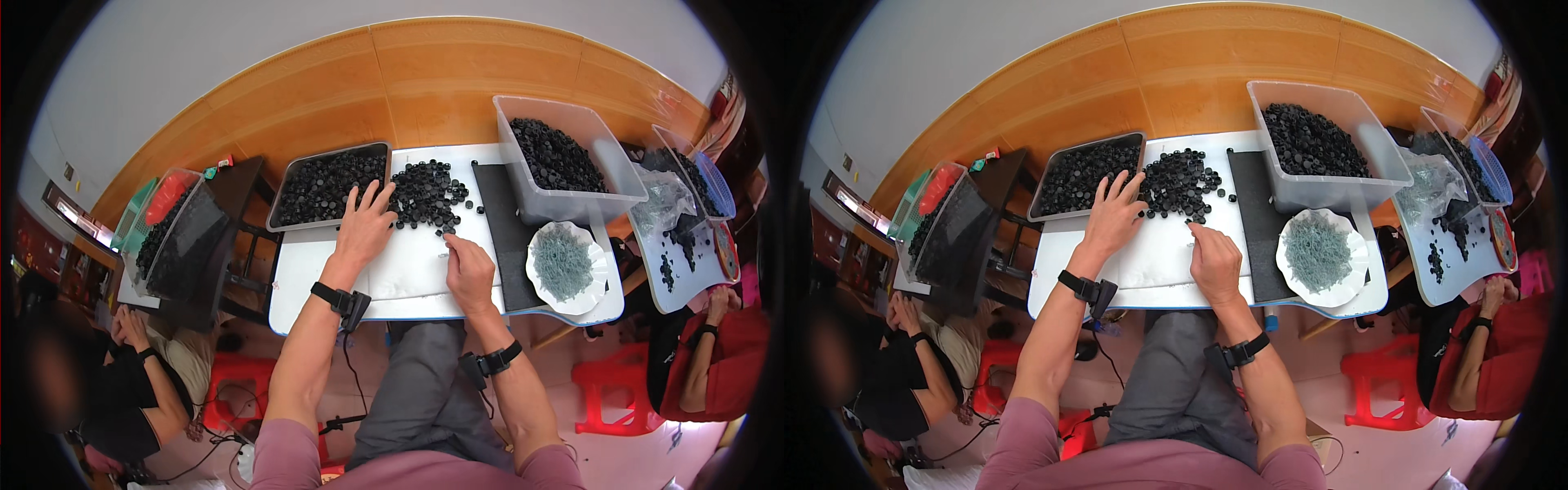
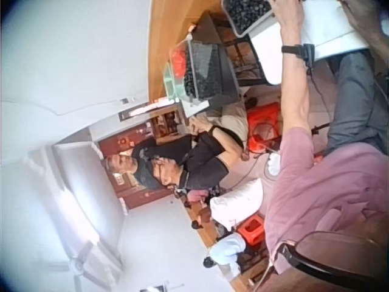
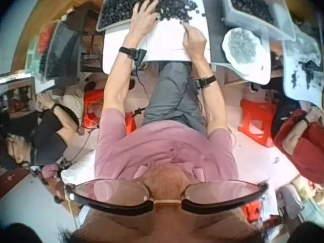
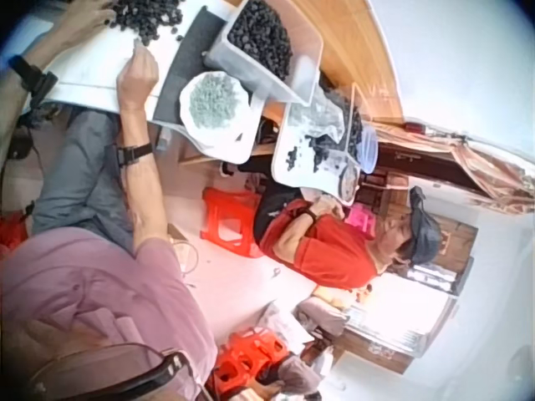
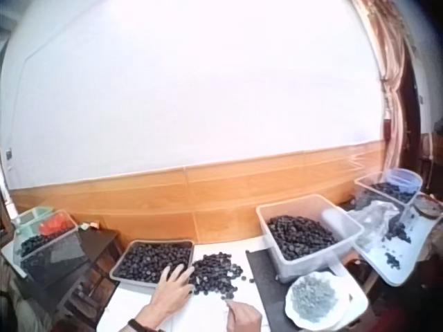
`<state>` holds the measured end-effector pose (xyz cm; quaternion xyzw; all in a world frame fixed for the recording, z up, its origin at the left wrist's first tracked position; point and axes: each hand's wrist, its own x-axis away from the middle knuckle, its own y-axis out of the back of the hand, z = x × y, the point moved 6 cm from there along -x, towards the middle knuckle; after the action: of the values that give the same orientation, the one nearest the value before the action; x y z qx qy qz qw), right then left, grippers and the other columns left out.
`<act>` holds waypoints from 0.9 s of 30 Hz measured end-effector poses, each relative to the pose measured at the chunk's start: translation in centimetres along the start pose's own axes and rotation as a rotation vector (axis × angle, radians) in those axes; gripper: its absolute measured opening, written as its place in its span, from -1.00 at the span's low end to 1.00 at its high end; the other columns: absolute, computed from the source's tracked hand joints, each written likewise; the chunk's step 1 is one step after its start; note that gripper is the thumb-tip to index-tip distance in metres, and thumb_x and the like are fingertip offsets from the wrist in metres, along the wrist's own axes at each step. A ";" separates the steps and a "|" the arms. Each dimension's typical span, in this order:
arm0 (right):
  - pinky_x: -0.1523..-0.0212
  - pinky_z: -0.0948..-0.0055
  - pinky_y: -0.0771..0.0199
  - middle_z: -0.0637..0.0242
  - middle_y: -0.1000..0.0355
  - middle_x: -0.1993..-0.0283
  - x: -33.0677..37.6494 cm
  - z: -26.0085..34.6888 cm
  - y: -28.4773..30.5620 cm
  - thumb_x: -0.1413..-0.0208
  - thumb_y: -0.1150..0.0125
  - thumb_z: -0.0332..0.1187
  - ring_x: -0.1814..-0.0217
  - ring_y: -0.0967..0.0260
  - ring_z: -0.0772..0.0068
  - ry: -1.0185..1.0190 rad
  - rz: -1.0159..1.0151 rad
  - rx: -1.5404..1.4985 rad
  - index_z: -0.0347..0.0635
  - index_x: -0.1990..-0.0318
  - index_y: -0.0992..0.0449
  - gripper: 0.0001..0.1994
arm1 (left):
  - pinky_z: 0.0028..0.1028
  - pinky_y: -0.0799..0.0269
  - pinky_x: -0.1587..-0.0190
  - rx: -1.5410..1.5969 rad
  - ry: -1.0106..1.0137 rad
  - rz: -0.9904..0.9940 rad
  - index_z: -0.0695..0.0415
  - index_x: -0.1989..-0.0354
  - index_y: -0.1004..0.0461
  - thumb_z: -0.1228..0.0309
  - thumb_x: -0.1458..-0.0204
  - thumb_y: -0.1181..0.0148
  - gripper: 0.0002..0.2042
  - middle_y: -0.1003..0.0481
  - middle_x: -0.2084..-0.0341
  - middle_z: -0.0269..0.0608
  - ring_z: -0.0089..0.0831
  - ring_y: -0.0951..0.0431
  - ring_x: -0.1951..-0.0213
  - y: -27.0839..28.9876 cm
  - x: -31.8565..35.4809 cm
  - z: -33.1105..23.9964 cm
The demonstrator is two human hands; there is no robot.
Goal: Sorting and assembling small black plastic components at a workshop table.
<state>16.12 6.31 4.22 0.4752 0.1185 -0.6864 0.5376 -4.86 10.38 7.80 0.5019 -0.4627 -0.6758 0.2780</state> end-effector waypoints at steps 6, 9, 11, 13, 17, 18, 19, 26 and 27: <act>0.18 0.23 -0.53 0.13 -0.61 0.25 0.0 0.3 -0.1 -0.04 -0.22 -0.68 0.24 -0.58 0.10 0.003 0.003 -0.009 -0.28 0.10 -0.62 -0.74 | 0.09 0.04 -0.50 -0.168 -0.047 0.095 0.02 0.28 -0.74 0.39 0.03 -0.42 -0.87 -0.28 -0.42 -0.23 -0.12 -0.14 -0.48 -0.7 0.6 0.2; 0.18 0.23 -0.53 0.13 -0.61 0.25 0.0 0.2 -0.1 -0.04 -0.22 -0.68 0.23 -0.58 0.11 -0.001 0.001 -0.004 -0.28 0.10 -0.62 -0.74 | 0.11 0.05 -0.50 -0.104 -0.020 0.095 0.06 0.32 -0.74 0.37 0.04 -0.42 -0.88 -0.29 -0.42 -0.20 -0.10 -0.14 -0.48 -0.3 1.3 -0.9; 0.18 0.23 -0.53 0.13 -0.61 0.25 0.1 0.1 0.0 -0.04 -0.22 -0.68 0.23 -0.58 0.11 0.000 0.000 0.003 -0.28 0.10 -0.62 -0.73 | 0.14 0.09 -0.50 0.024 -0.001 0.088 0.11 0.40 -0.73 0.36 0.03 -0.38 -0.89 -0.30 -0.42 -0.16 -0.09 -0.14 -0.48 0.4 2.4 -2.1; 0.18 0.23 -0.52 0.13 -0.61 0.25 0.1 0.0 0.1 -0.04 -0.22 -0.68 0.24 -0.58 0.11 0.010 0.004 0.009 -0.27 0.09 -0.62 -0.73 | 0.14 0.10 -0.49 0.032 -0.011 0.081 0.12 0.40 -0.73 0.31 0.03 -0.42 -0.85 -0.31 -0.40 -0.13 -0.08 -0.15 -0.47 0.1 2.7 -3.0; 0.19 0.23 -0.52 0.14 -0.60 0.26 -0.2 0.5 0.2 -0.04 -0.22 -0.68 0.24 -0.57 0.11 0.015 0.007 0.010 -0.26 0.08 -0.62 -0.72 | 0.13 0.08 -0.48 0.009 0.130 -0.067 0.12 0.32 -0.73 0.25 0.02 -0.45 -0.79 -0.33 -0.36 -0.11 -0.09 -0.19 -0.44 0.1 2.1 -2.7; 0.20 0.23 -0.51 0.15 -0.60 0.26 -0.1 0.5 0.2 -0.04 -0.22 -0.67 0.24 -0.57 0.11 0.009 -0.003 0.022 -0.25 0.09 -0.62 -0.73 | 0.11 0.08 -0.48 -0.056 0.183 -0.078 0.10 0.24 -0.73 0.23 0.01 -0.46 -0.76 -0.32 -0.36 -0.12 -0.10 -0.19 -0.44 -0.2 1.6 -2.3; 0.21 0.23 -0.51 0.16 -0.60 0.27 -0.1 0.5 0.2 -0.04 -0.23 -0.67 0.25 -0.57 0.11 0.003 -0.012 0.034 -0.24 0.09 -0.62 -0.73 | 0.11 0.08 -0.48 -0.057 0.186 -0.080 0.10 0.24 -0.73 0.23 0.01 -0.46 -0.76 -0.32 -0.36 -0.12 -0.10 -0.19 -0.44 -0.5 1.3 -2.3; 0.22 0.24 -0.51 0.16 -0.61 0.26 0.1 -0.3 0.4 -0.08 -0.22 -0.64 0.28 -0.56 0.11 -0.051 -0.055 0.057 -0.23 0.08 -0.62 -0.75 | 0.09 0.09 -0.48 0.000 0.268 -0.073 0.12 0.24 -0.72 0.30 0.01 -0.46 -0.79 -0.39 -0.31 -0.08 -0.09 -0.22 -0.42 -0.9 1.3 -2.9; 0.22 0.24 -0.51 0.16 -0.61 0.26 0.2 -0.7 0.4 -0.08 -0.22 -0.64 0.28 -0.56 0.11 -0.057 -0.051 0.068 -0.23 0.08 -0.62 -0.75 | 0.09 0.10 -0.48 0.062 0.258 -0.116 0.12 0.25 -0.71 0.32 0.00 -0.46 -0.80 -0.40 -0.30 -0.07 -0.08 -0.23 -0.41 -0.3 1.6 -3.4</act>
<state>16.84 6.45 3.89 0.4705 0.0917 -0.7167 0.5065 -2.18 8.00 6.64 0.6190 -0.4138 -0.6059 0.2800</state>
